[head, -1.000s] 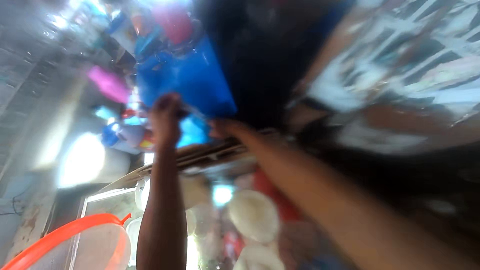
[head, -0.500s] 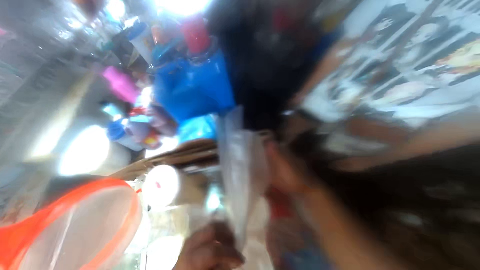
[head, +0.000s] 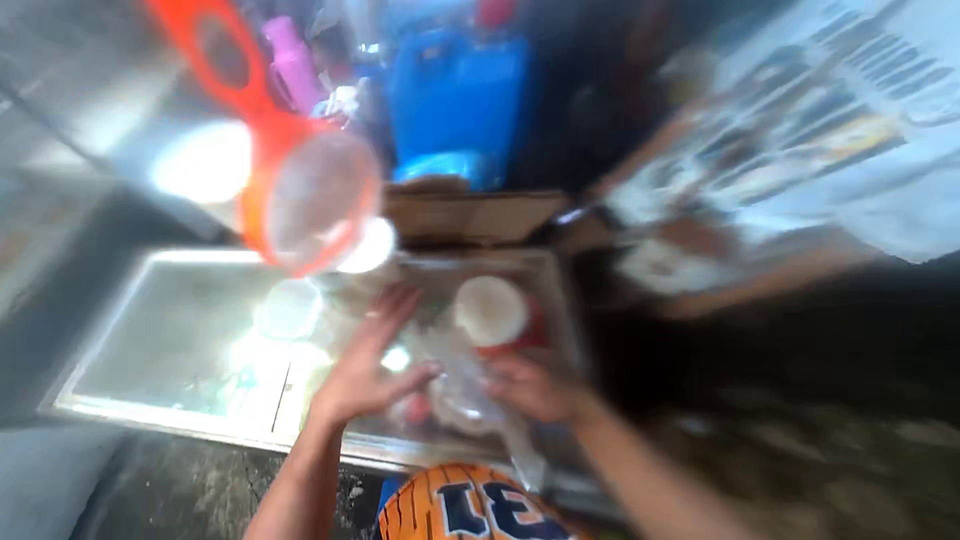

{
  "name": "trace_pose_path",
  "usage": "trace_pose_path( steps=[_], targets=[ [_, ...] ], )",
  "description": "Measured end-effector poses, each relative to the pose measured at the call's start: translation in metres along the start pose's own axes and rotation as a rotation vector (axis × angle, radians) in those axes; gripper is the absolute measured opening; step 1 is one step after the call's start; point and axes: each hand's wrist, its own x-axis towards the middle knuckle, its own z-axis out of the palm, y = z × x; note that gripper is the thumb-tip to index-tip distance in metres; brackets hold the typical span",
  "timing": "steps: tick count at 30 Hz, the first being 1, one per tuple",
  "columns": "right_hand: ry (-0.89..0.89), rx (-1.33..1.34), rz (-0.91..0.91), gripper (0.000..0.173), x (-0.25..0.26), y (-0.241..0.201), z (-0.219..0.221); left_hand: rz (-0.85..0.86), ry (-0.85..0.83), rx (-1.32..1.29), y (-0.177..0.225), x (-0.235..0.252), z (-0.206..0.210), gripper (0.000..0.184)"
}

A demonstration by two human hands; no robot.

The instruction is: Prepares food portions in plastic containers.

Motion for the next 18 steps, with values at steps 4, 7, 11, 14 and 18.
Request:
trace_pose_path(
  steps=[4, 7, 11, 14, 18],
  targets=[
    [0.055, 0.11, 0.053, 0.034, -0.007, 0.005, 0.025, 0.087, -0.153, -0.356, -0.025, -0.024, 0.011, 0.026],
    [0.355, -0.022, 0.212, 0.035, -0.015, 0.012, 0.031, -0.086, 0.061, -0.503, -0.026, -0.052, 0.02, 0.016],
    [0.922, -0.385, 0.326, 0.037, -0.021, 0.012, 0.043, -0.329, 0.302, -0.509, -0.053, -0.085, 0.026, 0.018],
    [1.073, -0.542, 0.197, 0.028, -0.014, -0.01, 0.08, -0.464, 0.395, -0.67, -0.057, -0.105, 0.038, 0.011],
    [0.453, -0.275, 0.328, 0.035, 0.024, -0.003, 0.145, -0.708, 0.419, -0.971, -0.018, -0.119, 0.075, 0.014]
  ],
)
